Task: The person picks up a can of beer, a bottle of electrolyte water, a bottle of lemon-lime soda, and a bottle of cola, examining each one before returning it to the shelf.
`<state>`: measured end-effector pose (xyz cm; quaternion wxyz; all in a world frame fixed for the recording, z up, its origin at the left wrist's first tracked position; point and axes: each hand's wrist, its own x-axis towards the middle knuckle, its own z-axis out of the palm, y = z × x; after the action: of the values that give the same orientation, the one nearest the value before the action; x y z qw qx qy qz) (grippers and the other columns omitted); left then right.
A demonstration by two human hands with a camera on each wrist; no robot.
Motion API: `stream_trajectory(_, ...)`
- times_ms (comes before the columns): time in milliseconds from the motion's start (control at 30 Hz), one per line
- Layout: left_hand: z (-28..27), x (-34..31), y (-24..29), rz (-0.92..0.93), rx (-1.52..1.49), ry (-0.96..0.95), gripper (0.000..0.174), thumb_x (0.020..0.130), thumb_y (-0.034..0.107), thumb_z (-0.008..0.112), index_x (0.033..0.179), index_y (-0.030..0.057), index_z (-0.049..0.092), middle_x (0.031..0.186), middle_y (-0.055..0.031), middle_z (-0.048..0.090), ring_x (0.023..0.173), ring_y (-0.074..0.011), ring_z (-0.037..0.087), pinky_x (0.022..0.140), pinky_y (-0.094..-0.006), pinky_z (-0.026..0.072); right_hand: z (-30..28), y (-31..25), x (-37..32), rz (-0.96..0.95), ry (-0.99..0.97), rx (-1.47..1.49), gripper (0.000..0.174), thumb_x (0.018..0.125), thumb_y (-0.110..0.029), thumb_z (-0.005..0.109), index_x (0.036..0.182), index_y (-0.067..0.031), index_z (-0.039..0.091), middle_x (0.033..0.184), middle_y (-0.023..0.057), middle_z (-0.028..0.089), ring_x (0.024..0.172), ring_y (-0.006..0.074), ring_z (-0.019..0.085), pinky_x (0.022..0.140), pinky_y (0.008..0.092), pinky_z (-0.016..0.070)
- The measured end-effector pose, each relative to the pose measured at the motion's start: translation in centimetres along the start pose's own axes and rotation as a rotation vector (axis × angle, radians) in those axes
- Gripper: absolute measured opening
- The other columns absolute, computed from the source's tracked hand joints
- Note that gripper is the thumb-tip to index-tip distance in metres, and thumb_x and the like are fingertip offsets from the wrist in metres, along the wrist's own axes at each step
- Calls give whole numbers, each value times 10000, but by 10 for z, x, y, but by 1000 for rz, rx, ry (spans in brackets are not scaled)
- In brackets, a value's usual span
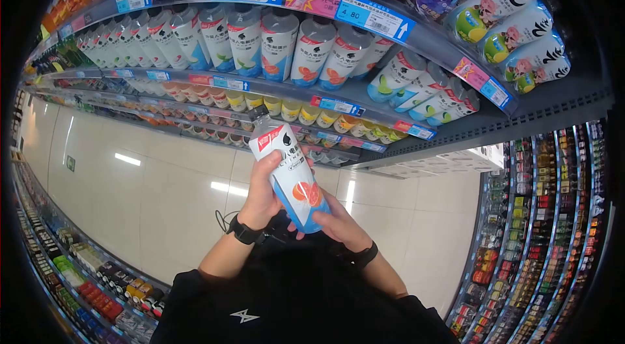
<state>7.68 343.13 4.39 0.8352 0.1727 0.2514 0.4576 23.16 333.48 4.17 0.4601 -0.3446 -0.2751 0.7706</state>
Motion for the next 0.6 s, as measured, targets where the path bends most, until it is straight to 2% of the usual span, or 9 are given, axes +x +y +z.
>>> stream_trajectory(67, -2, -1, 1, -3, 0, -16, 636, 855, 463, 592, 1301, 25, 477, 1155, -148, 607, 1018, -305, 640, 880, -475, 547, 4, -5, 0, 72, -60, 55, 631, 899, -186, 695, 1398, 17, 368, 1195, 127, 590, 985, 217, 661, 733, 346, 602)
stream_trajectory(167, -2, -1, 4, 10, 7, -60, 647, 849, 465, 595, 1310, 26, 474, 1160, -149, 607, 1027, -306, 638, 891, -481, 542, 7, -6, 1, 85, -47, -73, 653, 889, -191, 706, 1413, 18, 377, 1197, 129, 605, 960, 215, 676, 771, 345, 587)
stream_trajectory(233, -3, 0, 5, 24, 12, -86, 654, 845, 469, 597, 1311, 26, 474, 1162, -151, 607, 1030, -306, 639, 893, -483, 541, 8, -2, -1, 21, -8, -159, 673, 867, -219, 739, 1401, 19, 406, 1205, 120, 608, 988, 200, 660, 849, 330, 550)
stream_trajectory(267, -5, 2, 4, 51, 58, -93, 659, 856, 469, 598, 1325, 26, 465, 1184, -147, 605, 1044, -297, 637, 899, -477, 538, 7, 1, -1, 23, -9, -157, 673, 867, -219, 739, 1401, 19, 406, 1205, 120, 608, 988, 200, 660, 849, 330, 550)
stream_trajectory(333, -5, 1, 5, 77, 105, -99, 663, 866, 469, 599, 1338, 25, 456, 1206, -144, 603, 1059, -289, 634, 904, -470, 536, 6, 6, -1, -175, 110, -456, 739, 819, -223, 794, 1401, 23, 411, 1215, 108, 612, 1049, 179, 629, 926, 317, 500)
stream_trajectory(400, 2, -2, 9, 165, 273, 51, 632, 926, 438, 580, 1381, 28, 426, 1260, -131, 592, 1107, -257, 618, 940, -436, 514, 10, 2, -1, -192, 171, -490, 758, 798, -215, 812, 1398, 24, 416, 1222, 105, 610, 1080, 172, 609, 944, 316, 485)
stream_trajectory(500, 11, -3, 11, 175, 233, 18, 566, 990, 391, 534, 1410, 35, 402, 1290, -118, 582, 1141, -229, 600, 970, -404, 489, 15, -4, -2, -230, 281, -590, 786, 766, -198, 839, 1395, 23, 422, 1242, 106, 601, 1124, 164, 582, 972, 318, 465)
stream_trajectory(533, 15, -6, 13, 135, 122, -5, 461, 1019, 276, 525, 1394, 41, 396, 1246, -91, 576, 1156, -180, 579, 988, -368, 464, 15, -4, -2, -252, 323, -657, 795, 755, -189, 848, 1394, 21, 424, 1254, 110, 594, 1137, 163, 575, 981, 321, 459)
stream_trajectory(600, 16, -6, 12, 134, 131, -10, 461, 1022, 285, 518, 1394, 40, 399, 1247, -94, 580, 1149, -185, 584, 982, -372, 468, 16, -3, -2, -267, 325, -664, 798, 765, -206, 840, 1400, 19, 414, 1252, 121, 594, 1135, 167, 577, 980, 322, 460)
